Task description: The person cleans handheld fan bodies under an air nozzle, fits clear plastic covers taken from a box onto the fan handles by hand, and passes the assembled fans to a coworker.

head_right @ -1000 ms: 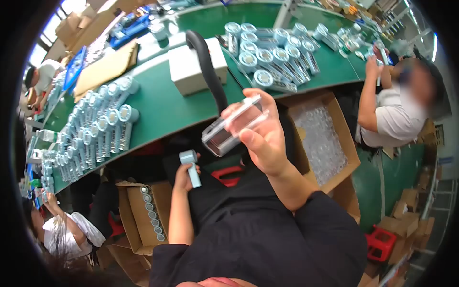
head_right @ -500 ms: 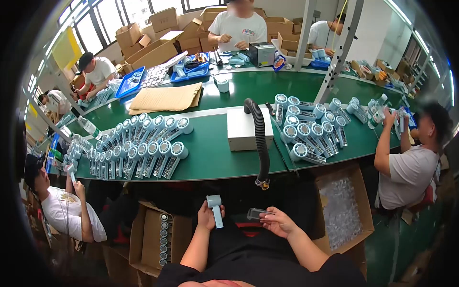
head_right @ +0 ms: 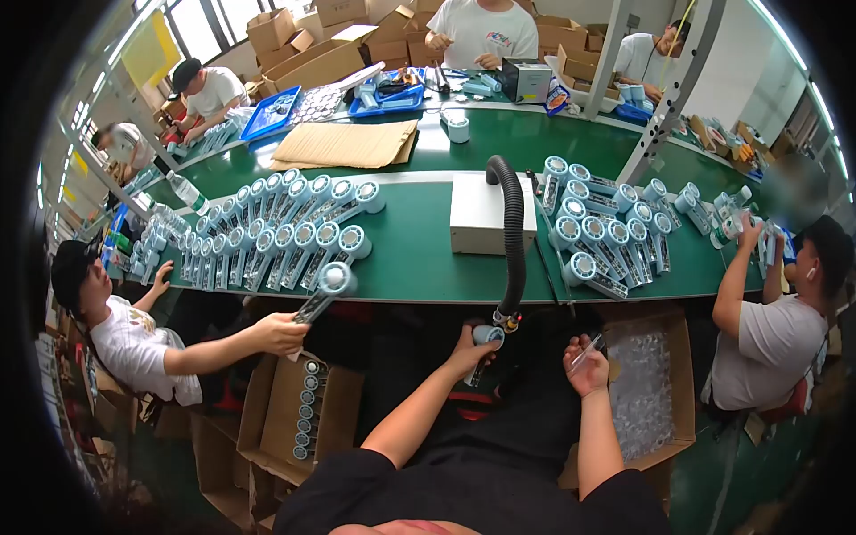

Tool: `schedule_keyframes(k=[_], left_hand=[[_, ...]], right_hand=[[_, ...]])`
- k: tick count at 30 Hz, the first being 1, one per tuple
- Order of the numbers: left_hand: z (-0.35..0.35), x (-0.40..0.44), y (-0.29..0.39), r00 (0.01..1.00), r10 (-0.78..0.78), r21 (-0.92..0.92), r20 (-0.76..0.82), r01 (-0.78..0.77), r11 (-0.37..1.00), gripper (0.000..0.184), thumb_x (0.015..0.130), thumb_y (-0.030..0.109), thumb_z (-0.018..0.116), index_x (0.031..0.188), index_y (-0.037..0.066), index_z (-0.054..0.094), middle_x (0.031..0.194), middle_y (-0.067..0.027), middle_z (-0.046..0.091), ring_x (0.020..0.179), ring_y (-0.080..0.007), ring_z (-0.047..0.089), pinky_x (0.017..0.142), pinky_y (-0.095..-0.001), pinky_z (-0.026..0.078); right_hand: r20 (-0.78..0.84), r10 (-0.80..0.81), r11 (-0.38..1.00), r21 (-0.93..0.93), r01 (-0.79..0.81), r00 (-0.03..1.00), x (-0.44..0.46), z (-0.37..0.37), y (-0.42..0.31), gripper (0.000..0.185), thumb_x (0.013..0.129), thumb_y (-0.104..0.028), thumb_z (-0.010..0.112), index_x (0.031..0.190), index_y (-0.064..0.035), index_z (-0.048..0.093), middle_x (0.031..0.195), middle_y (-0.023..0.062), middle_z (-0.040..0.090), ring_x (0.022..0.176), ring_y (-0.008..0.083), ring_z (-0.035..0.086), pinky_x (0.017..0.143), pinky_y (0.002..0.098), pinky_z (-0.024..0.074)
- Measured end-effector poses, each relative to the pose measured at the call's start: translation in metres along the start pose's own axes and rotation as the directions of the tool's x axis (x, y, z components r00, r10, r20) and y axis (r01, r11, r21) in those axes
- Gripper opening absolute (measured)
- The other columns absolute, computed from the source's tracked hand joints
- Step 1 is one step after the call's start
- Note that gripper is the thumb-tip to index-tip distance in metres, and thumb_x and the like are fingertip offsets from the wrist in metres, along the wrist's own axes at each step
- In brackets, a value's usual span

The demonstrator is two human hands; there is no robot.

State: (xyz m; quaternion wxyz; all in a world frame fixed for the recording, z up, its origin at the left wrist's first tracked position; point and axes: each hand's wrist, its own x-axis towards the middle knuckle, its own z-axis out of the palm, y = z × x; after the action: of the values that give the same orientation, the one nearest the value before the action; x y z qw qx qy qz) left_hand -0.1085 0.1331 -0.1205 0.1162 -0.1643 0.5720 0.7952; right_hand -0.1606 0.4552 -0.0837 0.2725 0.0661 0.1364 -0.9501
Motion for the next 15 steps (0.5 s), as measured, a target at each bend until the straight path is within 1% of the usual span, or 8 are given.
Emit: schedule_keyframes(k=[1, 3, 5, 6, 11, 12, 13, 15], left_hand=[[0.004, 0.005, -0.004, 0.972, 0.23, 0.26, -0.053, -0.209, 0.943, 0.07, 0.087, 0.022, 0.079, 0.142, 0.009, 0.037, 0.114, -0.013, 0.063, 0.083, -0.0217, 0.069, 0.061, -0.0289, 0.051], [0.003, 0.008, -0.009, 0.894, 0.445, 0.513, -0.049, -0.36, 0.779, 0.074, 0.085, 0.02, 0.081, 0.142, 0.009, 0.036, 0.113, -0.0138, 0.063, 0.083, -0.0202, 0.067, 0.066, -0.0306, 0.053], [0.007, -0.011, 0.019, 0.886, 0.463, 0.668, 0.031, -0.362, 0.65, 0.075, 0.083, 0.02, 0.08, 0.144, 0.009, 0.038, 0.124, -0.0214, 0.059, 0.104, -0.0324, 0.063, 0.092, -0.0424, 0.052], [0.007, -0.014, 0.022, 0.892, 0.451, 0.674, 0.021, -0.346, 0.653, 0.075, 0.083, 0.02, 0.08, 0.144, 0.009, 0.038, 0.124, -0.0214, 0.059, 0.104, -0.0324, 0.063, 0.092, -0.0424, 0.052], [0.014, -0.009, 0.024, 0.977, 0.178, 0.222, -0.117, -0.148, 0.964, 0.071, 0.083, 0.022, 0.081, 0.141, 0.008, 0.043, 0.125, -0.021, 0.06, 0.104, -0.0334, 0.065, 0.09, -0.0428, 0.053], [0.011, 0.0, 0.018, 0.996, 0.07, -0.078, -0.058, -0.074, 0.994, 0.07, 0.084, 0.023, 0.081, 0.141, 0.008, 0.042, 0.124, -0.0204, 0.061, 0.101, -0.0306, 0.065, 0.087, -0.0406, 0.054], [0.007, 0.008, 0.012, 0.999, -0.017, -0.366, 0.03, 0.026, 0.93, 0.07, 0.084, 0.023, 0.081, 0.141, 0.008, 0.042, 0.122, -0.0198, 0.062, 0.098, -0.0278, 0.066, 0.084, -0.0384, 0.054], [0.003, 0.017, 0.002, 0.963, -0.09, -0.793, 0.253, 0.26, 0.551, 0.069, 0.085, 0.023, 0.081, 0.14, 0.007, 0.041, 0.12, -0.0185, 0.064, 0.092, -0.0223, 0.067, 0.078, -0.034, 0.054]], right_hand=[[-0.007, 0.006, 1.0, 0.003, -0.006, 1.0, -0.003, -0.006, -0.003, 0.049, 0.082, -0.003, 0.059, 0.13, -0.0065, 0.062, 0.121, 0.0126, 0.064, 0.107, 0.0282, 0.063, 0.098, 0.0413, 0.0543], [0.047, -0.016, 0.999, 0.03, 0.014, 0.999, -0.001, -0.014, -0.007, 0.048, 0.083, -0.002, 0.059, 0.13, -0.007, 0.063, 0.122, 0.012, 0.064, 0.108, 0.0275, 0.063, 0.099, 0.0404, 0.0534], [0.095, -0.034, 0.997, 0.068, 0.028, 0.995, 0.001, -0.019, -0.002, 0.047, 0.083, -0.001, 0.06, 0.13, -0.0076, 0.063, 0.122, 0.0114, 0.063, 0.11, 0.0268, 0.063, 0.1, 0.0396, 0.0525], [0.085, -0.025, 0.997, 0.078, 0.018, 0.996, 0.001, -0.02, 0.002, 0.047, 0.083, -0.001, 0.06, 0.13, -0.0076, 0.063, 0.122, 0.0114, 0.063, 0.11, 0.0268, 0.063, 0.1, 0.0396, 0.0525], [0.135, -0.019, 0.999, 0.053, 0.011, 0.991, 0.007, -0.004, 0.006, 0.045, 0.085, 0.001, 0.06, 0.129, -0.0083, 0.063, 0.125, 0.0112, 0.062, 0.111, 0.026, 0.063, 0.102, 0.0384, 0.0507], [0.138, -0.017, 0.999, 0.046, 0.011, 0.99, 0.009, -0.003, 0.006, 0.045, 0.085, 0.001, 0.06, 0.129, -0.0084, 0.063, 0.126, 0.0111, 0.062, 0.111, 0.0259, 0.062, 0.103, 0.0386, 0.0505], [0.141, -0.017, 0.999, 0.039, 0.011, 0.99, 0.01, -0.002, 0.007, 0.045, 0.085, 0.001, 0.06, 0.129, -0.0084, 0.063, 0.126, 0.0111, 0.062, 0.111, 0.0259, 0.062, 0.103, 0.0387, 0.0503], [0.146, -0.014, 1.0, 0.022, 0.011, 0.989, 0.01, -0.004, 0.007, 0.045, 0.085, 0.001, 0.06, 0.129, -0.0086, 0.063, 0.127, 0.011, 0.061, 0.111, 0.0258, 0.062, 0.103, 0.039, 0.05]])
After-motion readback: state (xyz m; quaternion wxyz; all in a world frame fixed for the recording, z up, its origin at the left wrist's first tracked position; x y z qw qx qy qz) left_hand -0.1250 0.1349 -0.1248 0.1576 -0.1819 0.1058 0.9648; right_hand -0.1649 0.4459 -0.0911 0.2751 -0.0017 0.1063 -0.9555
